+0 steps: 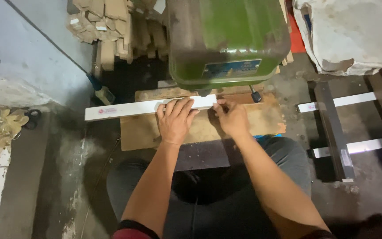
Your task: Positioning white strips under an industrial punch machine and processing them one by one.
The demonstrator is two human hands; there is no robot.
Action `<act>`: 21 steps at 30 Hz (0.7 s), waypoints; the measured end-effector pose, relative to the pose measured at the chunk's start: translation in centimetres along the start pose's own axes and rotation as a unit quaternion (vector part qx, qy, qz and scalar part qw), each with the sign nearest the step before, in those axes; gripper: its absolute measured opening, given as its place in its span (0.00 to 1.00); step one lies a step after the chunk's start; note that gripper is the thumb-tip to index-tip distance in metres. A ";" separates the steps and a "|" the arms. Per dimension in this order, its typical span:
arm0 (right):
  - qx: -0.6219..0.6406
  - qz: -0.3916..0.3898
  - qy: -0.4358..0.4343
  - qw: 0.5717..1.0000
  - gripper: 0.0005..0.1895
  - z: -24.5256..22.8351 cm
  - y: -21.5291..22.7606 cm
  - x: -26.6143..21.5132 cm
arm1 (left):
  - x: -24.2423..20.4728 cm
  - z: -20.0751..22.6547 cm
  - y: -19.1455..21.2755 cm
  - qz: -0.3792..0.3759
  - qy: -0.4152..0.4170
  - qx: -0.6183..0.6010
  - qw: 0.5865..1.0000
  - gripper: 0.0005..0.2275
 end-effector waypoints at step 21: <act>0.085 0.023 0.008 0.996 0.10 0.8 4.5 0.3 | -0.1 -0.9 -0.8 -0.008 0.022 -0.012 1.000 0.10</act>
Point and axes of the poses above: each hand's wrist, its own x-axis towards the middle knuckle, its own y-axis out of the back of the hand, z = x × y, the point moved 7 cm from there along x, towards the middle knuckle, and after that the axes turned 11 degrees about y, right-handed, at the moved point
